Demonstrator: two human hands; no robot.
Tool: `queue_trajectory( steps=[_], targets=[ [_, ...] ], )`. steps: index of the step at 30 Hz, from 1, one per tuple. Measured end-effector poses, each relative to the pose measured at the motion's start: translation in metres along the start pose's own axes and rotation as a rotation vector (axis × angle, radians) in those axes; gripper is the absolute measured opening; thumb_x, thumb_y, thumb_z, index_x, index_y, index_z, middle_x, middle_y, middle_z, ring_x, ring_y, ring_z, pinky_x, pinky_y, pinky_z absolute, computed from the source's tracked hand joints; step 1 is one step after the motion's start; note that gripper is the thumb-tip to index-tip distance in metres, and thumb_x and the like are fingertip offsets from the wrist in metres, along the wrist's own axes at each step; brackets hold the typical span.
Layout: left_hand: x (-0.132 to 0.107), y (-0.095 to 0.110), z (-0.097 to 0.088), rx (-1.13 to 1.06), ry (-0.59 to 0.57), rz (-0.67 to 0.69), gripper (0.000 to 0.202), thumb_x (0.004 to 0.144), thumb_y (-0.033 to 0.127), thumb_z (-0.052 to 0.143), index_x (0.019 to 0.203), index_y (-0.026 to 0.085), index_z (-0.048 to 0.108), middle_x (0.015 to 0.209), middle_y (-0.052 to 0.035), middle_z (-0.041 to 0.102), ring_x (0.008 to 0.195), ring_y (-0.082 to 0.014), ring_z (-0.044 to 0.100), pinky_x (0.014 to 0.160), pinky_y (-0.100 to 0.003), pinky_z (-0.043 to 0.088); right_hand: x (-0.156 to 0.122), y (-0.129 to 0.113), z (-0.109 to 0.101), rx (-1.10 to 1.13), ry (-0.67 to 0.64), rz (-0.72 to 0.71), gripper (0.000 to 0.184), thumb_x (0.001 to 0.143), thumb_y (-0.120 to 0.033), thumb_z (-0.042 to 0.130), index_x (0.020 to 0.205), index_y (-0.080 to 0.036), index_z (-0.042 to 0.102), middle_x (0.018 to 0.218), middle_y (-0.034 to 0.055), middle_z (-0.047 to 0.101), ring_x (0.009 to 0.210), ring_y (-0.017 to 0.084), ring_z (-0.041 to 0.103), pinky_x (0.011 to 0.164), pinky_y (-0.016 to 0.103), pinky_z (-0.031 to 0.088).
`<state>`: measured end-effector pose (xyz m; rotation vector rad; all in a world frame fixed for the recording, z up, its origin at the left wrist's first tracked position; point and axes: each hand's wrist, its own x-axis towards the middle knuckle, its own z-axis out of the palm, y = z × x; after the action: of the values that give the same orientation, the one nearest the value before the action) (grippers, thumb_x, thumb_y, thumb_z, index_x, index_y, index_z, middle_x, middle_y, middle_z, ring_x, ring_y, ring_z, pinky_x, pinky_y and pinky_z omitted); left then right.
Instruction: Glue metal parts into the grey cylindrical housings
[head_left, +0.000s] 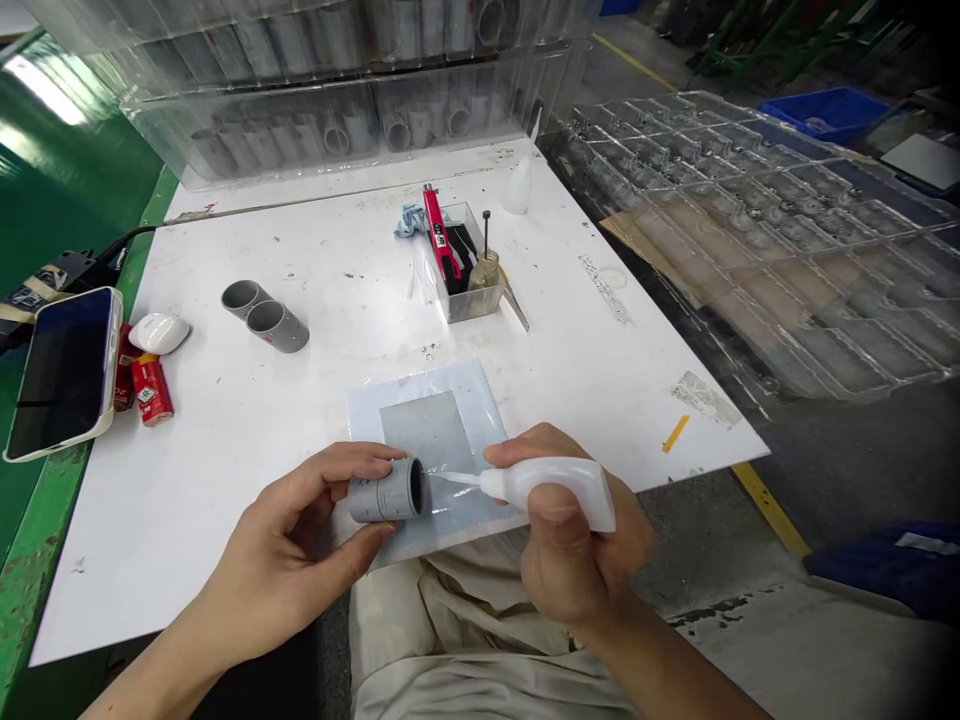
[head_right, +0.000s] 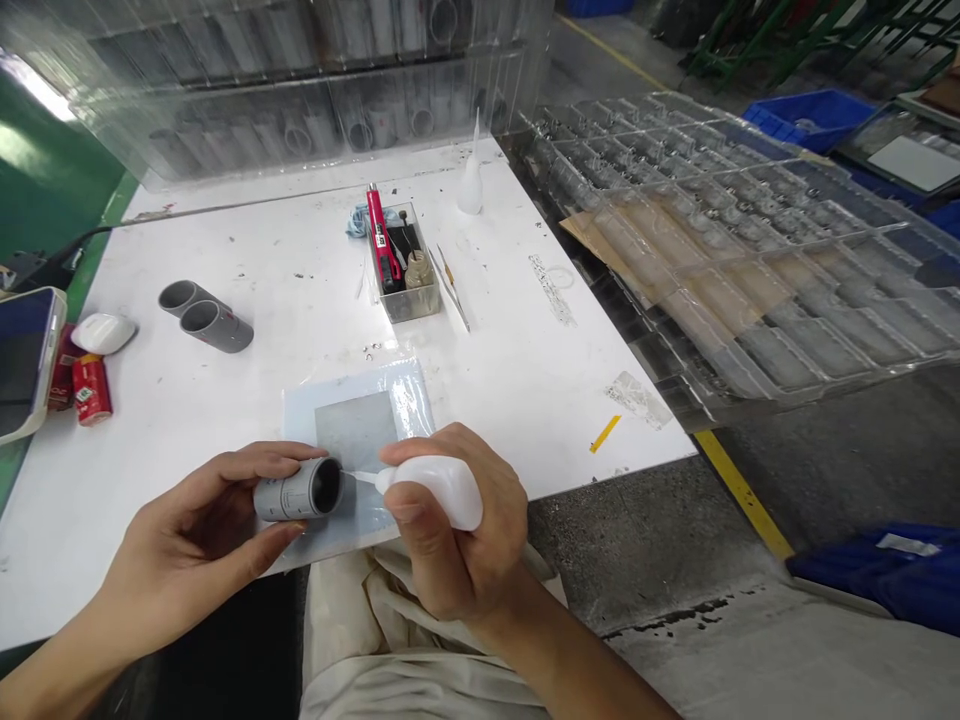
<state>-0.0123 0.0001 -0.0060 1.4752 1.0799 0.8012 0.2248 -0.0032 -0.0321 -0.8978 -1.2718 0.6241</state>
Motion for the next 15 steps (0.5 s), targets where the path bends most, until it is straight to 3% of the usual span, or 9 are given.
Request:
queue_trajectory(
  steps=[6,15],
  targets=[
    [0.0004,0.0009,0.0009,0.016,0.011,0.014,0.036,0.098,0.014,0.071,0.126,0.037,0.067,0.136,0.0002,0.067,0.131,-0.0122,0.061,0.108,-0.013,0.050,-0.0007,-0.0010,-0.0006,-0.028,0.006,0.009,0.025,0.119,-0.042,0.066,0.110,-0.022,0.080,0.095,0.0073,0.073,0.077,0.033,0.065,0.056,0.041,0.049],
    [-0.0010,0.0003,0.0021,0.016,0.025,0.018,0.036,0.098,0.013,0.071,0.125,0.037,0.067,0.136,0.0003,0.067,0.129,-0.0117,0.062,0.105,-0.013,0.052,-0.0020,-0.0008,-0.0038,-0.010,-0.027,0.048,0.025,0.118,-0.043,0.066,0.112,-0.023,0.080,0.095,0.0077,0.072,0.066,0.030,0.063,0.051,0.040,0.048]
  ],
)
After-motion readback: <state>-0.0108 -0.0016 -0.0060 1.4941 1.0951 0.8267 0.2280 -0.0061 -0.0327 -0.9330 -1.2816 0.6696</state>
